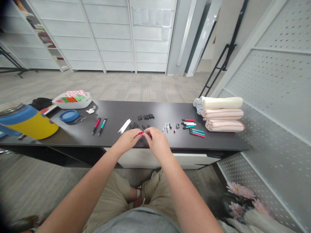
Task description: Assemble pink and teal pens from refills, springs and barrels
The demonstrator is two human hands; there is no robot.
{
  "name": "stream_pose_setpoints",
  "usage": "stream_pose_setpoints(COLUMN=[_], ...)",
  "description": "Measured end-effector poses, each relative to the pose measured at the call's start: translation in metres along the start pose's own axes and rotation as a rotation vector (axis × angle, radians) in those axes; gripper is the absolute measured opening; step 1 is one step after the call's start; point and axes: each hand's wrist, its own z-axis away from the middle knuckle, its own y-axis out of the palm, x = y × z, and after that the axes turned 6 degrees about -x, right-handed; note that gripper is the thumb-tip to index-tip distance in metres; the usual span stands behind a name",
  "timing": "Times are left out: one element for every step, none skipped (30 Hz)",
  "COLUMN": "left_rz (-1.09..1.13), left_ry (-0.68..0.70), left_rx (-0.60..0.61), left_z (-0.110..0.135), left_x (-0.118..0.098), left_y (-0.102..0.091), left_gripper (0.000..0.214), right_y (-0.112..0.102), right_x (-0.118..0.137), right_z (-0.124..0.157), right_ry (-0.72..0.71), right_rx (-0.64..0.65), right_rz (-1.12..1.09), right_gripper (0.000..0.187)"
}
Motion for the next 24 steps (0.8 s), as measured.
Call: stream_pose_setpoints(left_rz=[-0.005, -0.010, -0.016, -0.021, -0.025, -0.029, -0.032, -0.034, -0.033, -0.031, -0.025, -0.017, -0.007, 0.002, 0.011, 0.017, 0.020, 0.021, 0.024, 0.029, 0.037, 0.047, 0.060, 0.076], left_ry=[0.004, 0.008, 0.010, 0.013, 0.015, 0.017, 0.018, 0.018, 0.016, 0.014, 0.011, 0.008, 0.005, 0.002, -0.001, -0.005, -0.010, -0.016, -0.022, -0.028, -0.033, -0.038, -0.045, -0.053], left_rx=[0.003, 0.006, 0.009, 0.011, 0.013, 0.014, 0.015, 0.015, 0.015, 0.015, 0.016, 0.018, 0.022, 0.025, 0.025, 0.024, 0.022, 0.019, 0.015, 0.013, 0.013, 0.011, 0.009, 0.005], left_z=[0.000, 0.000, 0.000, 0.000, 0.000, 0.000, 0.000, 0.000, 0.000, 0.000, 0.000, 0.001, 0.001, 0.001, 0.001, 0.001, 0.002, 0.002, 0.002, 0.002, 0.002, 0.001, 0.001, 0.000], left_x=[0.000, 0.000, 0.000, 0.000, 0.001, 0.001, 0.001, 0.001, 0.001, 0.001, 0.000, 0.000, 0.000, -0.001, -0.001, -0.001, -0.001, -0.001, 0.000, 0.000, 0.000, 0.000, 0.000, -0.001], left_y=[0.000, 0.000, -0.001, -0.001, -0.001, 0.000, 0.000, 0.000, 0.000, 0.000, 0.000, 0.000, 0.000, -0.001, -0.001, -0.002, -0.002, -0.002, -0.002, -0.003, -0.003, -0.003, -0.004, -0.005], left_gripper=[0.027, 0.025, 0.024, 0.023, 0.023, 0.023, 0.023, 0.023, 0.022, 0.022, 0.022, 0.021, 0.021, 0.021, 0.022, 0.022, 0.022, 0.023, 0.023, 0.024, 0.025, 0.027, 0.029, 0.031], right_y=[0.000, 0.000, 0.000, -0.001, -0.001, -0.001, -0.001, 0.000, 0.001, 0.002, 0.003, 0.005, 0.006, 0.007, 0.008, 0.009, 0.010, 0.011, 0.012, 0.012, 0.012, 0.011, 0.010, 0.008], right_x=[0.001, 0.003, 0.004, 0.005, 0.006, 0.006, 0.006, 0.006, 0.005, 0.004, 0.004, 0.003, 0.003, 0.003, 0.003, 0.004, 0.004, 0.004, 0.004, 0.004, 0.004, 0.003, 0.002, 0.000], right_z=[-0.001, -0.001, -0.002, -0.003, -0.004, -0.005, -0.005, -0.005, -0.005, -0.005, -0.005, -0.005, -0.005, -0.005, -0.005, -0.005, -0.005, -0.004, -0.004, -0.003, -0.001, 0.000, 0.002, 0.005], right_ry=[0.004, 0.001, -0.010, -0.026, -0.045, -0.062, -0.073, -0.075, -0.065, -0.042, -0.012, 0.016, 0.037, 0.046, 0.042, 0.028, 0.010, -0.010, -0.030, -0.046, -0.058, -0.064, -0.066, -0.065], right_rx=[0.004, 0.011, 0.019, 0.026, 0.034, 0.040, 0.045, 0.045, 0.036, 0.023, 0.008, -0.009, -0.023, -0.034, -0.044, -0.053, -0.064, -0.069, -0.067, -0.063, -0.059, -0.063, -0.073, -0.089], right_rz=[0.010, 0.021, 0.030, 0.036, 0.037, 0.032, 0.026, 0.021, 0.018, 0.015, 0.011, 0.004, -0.007, -0.018, -0.029, -0.036, -0.041, -0.043, -0.045, -0.046, -0.048, -0.047, -0.044, -0.037], right_gripper=[0.012, 0.011, 0.011, 0.011, 0.012, 0.013, 0.013, 0.013, 0.012, 0.012, 0.012, 0.012, 0.012, 0.012, 0.013, 0.013, 0.013, 0.014, 0.014, 0.015, 0.016, 0.017, 0.018, 0.019])
